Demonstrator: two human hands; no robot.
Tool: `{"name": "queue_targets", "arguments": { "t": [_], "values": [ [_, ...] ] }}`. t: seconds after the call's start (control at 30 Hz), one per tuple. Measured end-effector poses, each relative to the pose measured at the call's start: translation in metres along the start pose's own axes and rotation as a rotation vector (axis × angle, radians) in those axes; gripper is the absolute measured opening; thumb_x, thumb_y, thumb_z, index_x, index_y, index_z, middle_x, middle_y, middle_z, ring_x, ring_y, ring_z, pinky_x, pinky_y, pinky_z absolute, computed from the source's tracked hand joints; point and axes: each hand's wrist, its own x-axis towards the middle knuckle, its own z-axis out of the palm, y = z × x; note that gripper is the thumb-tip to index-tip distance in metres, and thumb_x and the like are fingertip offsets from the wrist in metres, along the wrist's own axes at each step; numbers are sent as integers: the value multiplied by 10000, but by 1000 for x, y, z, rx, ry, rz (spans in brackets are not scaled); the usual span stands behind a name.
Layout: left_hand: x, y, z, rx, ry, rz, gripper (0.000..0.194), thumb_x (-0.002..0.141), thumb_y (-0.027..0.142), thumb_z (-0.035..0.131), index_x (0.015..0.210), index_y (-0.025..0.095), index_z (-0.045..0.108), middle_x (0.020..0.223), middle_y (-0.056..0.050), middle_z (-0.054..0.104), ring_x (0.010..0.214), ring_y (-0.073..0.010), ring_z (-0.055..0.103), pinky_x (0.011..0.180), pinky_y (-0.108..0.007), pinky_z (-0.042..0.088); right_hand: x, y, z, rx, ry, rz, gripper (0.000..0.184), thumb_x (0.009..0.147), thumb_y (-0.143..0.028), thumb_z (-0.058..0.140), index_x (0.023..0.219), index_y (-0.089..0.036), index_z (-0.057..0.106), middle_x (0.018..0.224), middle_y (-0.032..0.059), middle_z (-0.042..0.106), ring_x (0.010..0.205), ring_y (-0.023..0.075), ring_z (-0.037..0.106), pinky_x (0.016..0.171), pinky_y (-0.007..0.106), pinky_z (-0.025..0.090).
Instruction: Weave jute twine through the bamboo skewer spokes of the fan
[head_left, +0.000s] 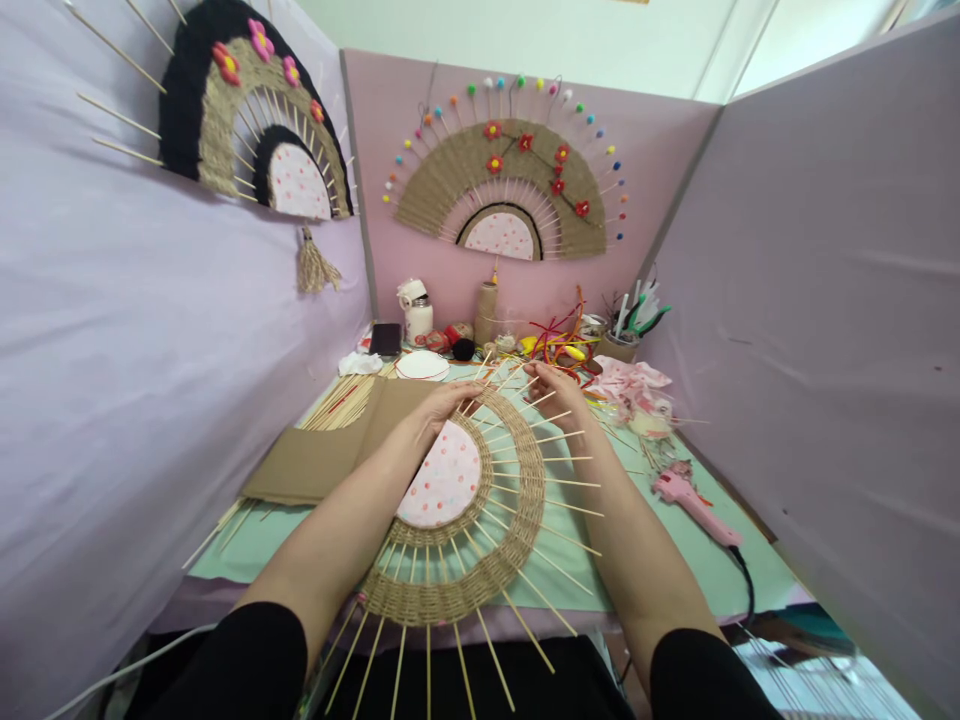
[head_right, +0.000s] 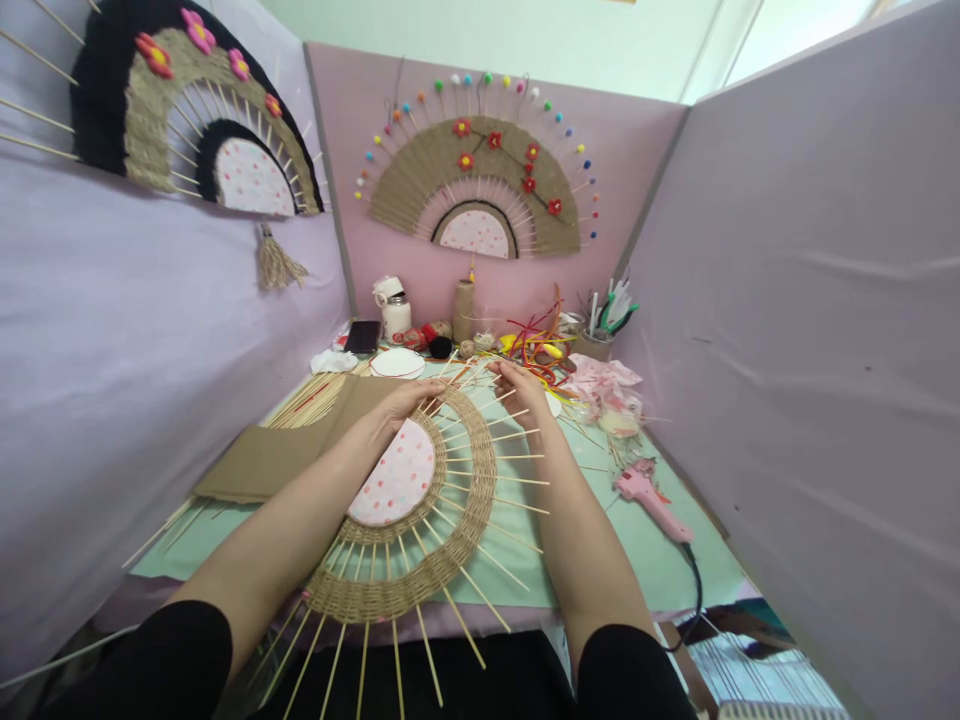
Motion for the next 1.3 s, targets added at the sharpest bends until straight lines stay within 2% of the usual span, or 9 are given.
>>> {"name": "queue_targets", "arguments": {
  "t": [0.1,0.2,0.5,0.6,0.7,0.93,1.17,1.3],
  "values": [
    [-4,1,5,0,8,5,147,690,48,644,824,90,687,766,-61,705,615,-85,623,586,-150,475,-2,-1,4,19,12,-25,272,616,-308,729,860,-230,636,961,26,676,683,124,590,475,221,394],
    [-4,1,6,-8,11,-2,141,698,36,630,817,85,688,776,-64,706,627,-81,626,592,-144,474,-3,-1,7,46,21,-38,285,596,-282,739,861,-238,643,996,23,676,729,131,596,486,219,395],
    [2,1,-5,-21,28,6,213,659,52,679,869,92,677,878,-83,705,697,-93,645,595,-146,487,-10,-7,-1,-2,65,-74,252,569,-286,708,804,-229,637,786,8,667,613,122,517,470,232,362],
    [1,3,-7,-35,31,13,227,652,61,692,876,95,672,893,-82,703,715,-97,648,589,-142,488,-12,-8,-1,-46,63,-67,230,561,-280,690,777,-217,641,729,4,640,535,98,436,421,219,297],
    [0,3,-8,-35,38,28,205,664,61,679,865,98,673,885,-77,703,728,-99,649,611,-145,494,-11,-7,-2,-95,49,-45,216,556,-275,676,759,-208,645,705,1,627,506,86,384,406,217,248],
    [0,5,-9,-58,41,5,185,681,54,659,859,102,670,833,-59,702,668,-83,638,578,-139,480,-9,-4,-4,-114,66,-33,229,536,-299,692,739,-205,641,648,-17,589,472,71,329,410,227,216],
    [-4,11,-9,-68,37,15,162,724,31,582,832,107,676,760,-43,698,631,-79,626,581,-143,474,-13,-2,-6,-155,-62,54,251,574,-312,721,793,-197,678,456,-77,339,439,59,262,408,214,194],
    [-7,14,-11,-60,-37,32,219,707,44,607,902,114,677,767,-36,696,622,-72,616,564,-137,462,-22,-4,-4,-330,-245,163,275,572,-328,745,789,-165,698,456,-77,346,422,41,209,411,219,159]
  ]
}}
